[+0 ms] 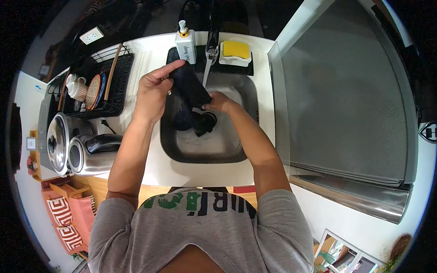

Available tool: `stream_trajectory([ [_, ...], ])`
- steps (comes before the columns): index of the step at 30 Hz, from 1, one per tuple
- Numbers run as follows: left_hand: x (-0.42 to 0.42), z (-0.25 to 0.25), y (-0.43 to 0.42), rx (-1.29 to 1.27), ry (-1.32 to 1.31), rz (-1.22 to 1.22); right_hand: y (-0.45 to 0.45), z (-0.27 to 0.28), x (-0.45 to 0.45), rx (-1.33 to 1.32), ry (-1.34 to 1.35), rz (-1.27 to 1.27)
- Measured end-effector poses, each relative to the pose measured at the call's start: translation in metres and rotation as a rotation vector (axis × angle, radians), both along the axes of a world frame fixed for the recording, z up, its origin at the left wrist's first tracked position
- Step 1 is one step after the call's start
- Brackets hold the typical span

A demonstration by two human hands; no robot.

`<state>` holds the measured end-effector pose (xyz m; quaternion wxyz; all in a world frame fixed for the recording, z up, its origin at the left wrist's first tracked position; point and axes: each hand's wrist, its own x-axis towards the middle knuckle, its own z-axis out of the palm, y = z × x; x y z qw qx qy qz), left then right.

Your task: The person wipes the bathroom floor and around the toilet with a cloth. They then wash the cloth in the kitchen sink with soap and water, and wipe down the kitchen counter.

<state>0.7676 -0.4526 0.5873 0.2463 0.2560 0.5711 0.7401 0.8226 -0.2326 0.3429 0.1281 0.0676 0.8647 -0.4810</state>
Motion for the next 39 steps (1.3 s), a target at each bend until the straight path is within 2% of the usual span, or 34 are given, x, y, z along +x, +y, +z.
stream_trajectory([
  [2, -0.011, -0.020, -0.003, -0.156, 0.055, 0.045, -0.012, 0.060, 0.002, -0.090, -0.232, -0.392],
  [3, -0.015, -0.033, -0.002, -0.156, 0.055, 0.042, -0.007, 0.055, -0.002, -0.091, -0.232, -0.395],
  [5, -0.023, -0.069, 0.002, -0.464, 0.167, 0.032, 0.008, 0.040, -0.014, 0.080, -0.026, -0.373],
  [6, -0.031, -0.105, 0.003, -0.541, 0.276, 0.015, 0.007, 0.050, -0.014, 0.082, -0.026, -0.377],
  [7, -0.036, -0.142, 0.006, -0.618, 0.383, 0.000, 0.002, 0.070, -0.015, -0.159, -0.072, -0.347],
  [8, -0.034, -0.161, 0.009, -0.613, 0.383, -0.001, -0.002, 0.082, -0.017, -0.397, -0.116, -0.312],
  [9, -0.030, -0.176, 0.010, -0.810, 0.476, -0.071, 0.004, 0.068, -0.026, -0.250, -0.156, -0.269],
  [10, -0.028, -0.190, 0.012, -1.006, 0.570, -0.140, 0.001, 0.069, -0.026, -0.244, -0.154, -0.268],
  [11, -0.028, -0.209, 0.020, -0.999, 0.573, -0.137, -0.005, 0.070, -0.024, -0.181, -0.070, -0.240],
  [13, -0.029, -0.231, 0.038, -0.603, 0.786, 0.224, -0.008, 0.072, -0.018, -0.109, 0.020, -0.212],
  [14, -0.035, -0.232, 0.045, -0.592, 0.790, 0.233, -0.006, 0.074, -0.019, -0.137, 0.071, -0.213],
  [16, -0.041, -0.215, 0.053, -0.739, 0.680, -0.027, -0.009, 0.081, -0.016, -0.199, 0.167, -0.214],
  [17, -0.041, -0.200, 0.053, -0.746, 0.545, -0.145, -0.010, 0.090, -0.011, -0.222, 0.177, -0.285],
  [18, -0.044, -0.206, 0.055, -0.743, 0.543, -0.141, -0.009, 0.092, -0.008, -0.218, 0.176, -0.281],
  [20, -0.052, -0.219, 0.055, -0.968, 0.640, -0.134, -0.009, 0.096, -0.005, -0.251, 0.143, -0.282],
  [21, -0.052, -0.229, 0.050, -0.970, 0.637, -0.131, -0.017, 0.103, 0.000, -0.251, 0.142, -0.278],
  [23, -0.052, -0.251, 0.039, -1.195, 0.574, 0.019, -0.042, 0.124, 0.014, -0.122, 0.012, -0.388],
  [24, -0.055, -0.266, 0.041, -1.192, 0.572, 0.025, -0.048, 0.097, 0.017, 0.001, 0.196, -0.316],
  [26, -0.061, -0.312, 0.049, -1.047, -0.792, 0.254, -0.071, 0.098, 0.029, 0.035, 0.326, -0.191],
  [27, -0.059, -0.354, 0.045, -0.355, -0.129, 0.004, -0.079, 0.100, 0.032, 0.114, 0.310, -0.115],
  [28, -0.046, -0.346, 0.046, -0.109, -0.434, -0.022, -0.086, 0.107, 0.029, 0.194, 0.298, -0.040],
  [29, -0.036, -0.336, 0.054, 0.057, -0.692, -0.031, -0.090, 0.115, 0.024, 0.220, 0.173, -0.046],
  [30, -0.029, -0.330, 0.058, 0.152, -0.796, -0.052, -0.094, 0.127, 0.016, 0.226, 0.171, -0.045],
  [31, -0.027, -0.325, 0.062, 0.237, -0.873, -0.075, -0.096, 0.137, 0.002, 0.291, 0.210, -0.187],
  [33, -0.026, -0.317, 0.066, 0.311, -0.880, -0.128, -0.092, 0.147, -0.031, 0.452, 0.365, -0.377],
  [34, -0.027, -0.317, 0.069, 0.309, -0.826, -0.143, -0.087, 0.150, -0.050, 0.548, 0.483, -0.423],
  [35, -0.030, -0.328, 0.074, 0.214, -0.469, -0.077, -0.086, 0.164, -0.068, 0.610, 0.449, -0.462],
  [36, -0.026, -0.299, 0.065, 0.268, -0.688, -0.124, -0.085, 0.177, -0.086, 0.671, 0.413, -0.503],
  [38, -0.019, -0.233, 0.046, 0.369, -1.165, -0.138, -0.078, 0.176, -0.121, 0.848, 0.566, -0.691],
  [39, -0.019, -0.222, 0.042, 0.372, -1.219, -0.217, -0.069, 0.177, -0.138, 0.853, 0.566, -0.689],
])
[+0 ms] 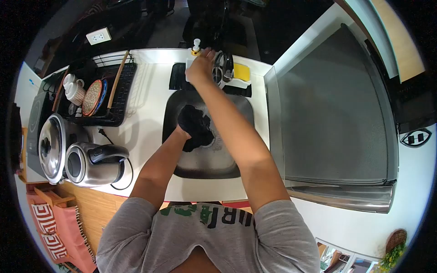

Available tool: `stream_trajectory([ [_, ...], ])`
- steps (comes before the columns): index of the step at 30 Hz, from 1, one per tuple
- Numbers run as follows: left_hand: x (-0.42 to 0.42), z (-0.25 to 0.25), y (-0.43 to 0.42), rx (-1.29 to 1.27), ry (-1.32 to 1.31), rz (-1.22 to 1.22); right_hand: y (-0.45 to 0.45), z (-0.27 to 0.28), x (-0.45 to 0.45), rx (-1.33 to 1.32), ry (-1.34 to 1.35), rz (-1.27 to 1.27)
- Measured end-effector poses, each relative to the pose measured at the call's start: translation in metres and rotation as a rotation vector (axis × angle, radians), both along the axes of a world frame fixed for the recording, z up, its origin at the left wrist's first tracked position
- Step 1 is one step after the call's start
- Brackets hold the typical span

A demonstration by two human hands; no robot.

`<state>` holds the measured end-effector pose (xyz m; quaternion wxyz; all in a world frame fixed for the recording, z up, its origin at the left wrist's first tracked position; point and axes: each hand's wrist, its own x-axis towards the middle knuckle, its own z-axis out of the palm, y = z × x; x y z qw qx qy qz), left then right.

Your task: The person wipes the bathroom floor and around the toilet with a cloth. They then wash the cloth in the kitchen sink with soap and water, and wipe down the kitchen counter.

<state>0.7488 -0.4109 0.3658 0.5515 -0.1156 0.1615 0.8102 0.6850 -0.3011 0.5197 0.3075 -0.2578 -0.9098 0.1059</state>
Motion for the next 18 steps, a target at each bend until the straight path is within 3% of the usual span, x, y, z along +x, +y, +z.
stream_trajectory([
  [2, -0.001, 0.004, -0.002, 0.049, -0.042, -0.061, 0.017, 0.004, -0.028, -0.311, -0.042, -0.060],
  [5, -0.003, 0.006, -0.001, -0.003, 0.130, 0.092, 0.028, 0.014, -0.037, -0.486, -0.253, 0.047],
  [8, -0.004, 0.001, -0.004, -0.181, 0.098, 0.060, 0.022, 0.011, -0.031, -0.426, -0.176, 0.105],
  [10, -0.009, -0.015, -0.001, 0.015, 0.379, -0.037, 0.012, 0.010, -0.018, -0.303, -0.120, 0.108],
  [11, -0.014, -0.019, 0.001, 0.014, 0.378, -0.049, 0.006, 0.012, -0.011, -0.307, -0.119, 0.096],
  [13, -0.015, -0.020, -0.004, -0.341, 0.347, -0.233, -0.009, 0.015, 0.014, -0.145, -0.002, 0.239],
  [14, -0.010, -0.022, -0.010, -0.345, 0.341, -0.245, -0.015, 0.017, 0.031, -0.136, 0.045, 0.293],
  [16, 0.002, -0.025, -0.032, -0.272, 1.184, -0.126, -0.026, 0.025, 0.079, -0.149, 0.146, 0.452],
  [17, -0.001, -0.024, -0.038, -0.275, 1.178, -0.144, -0.033, 0.030, 0.107, -0.240, 0.096, 0.440],
  [18, -0.007, -0.024, -0.041, -0.073, 0.896, -0.267, -0.032, 0.029, 0.131, -0.239, 0.091, 0.487],
])
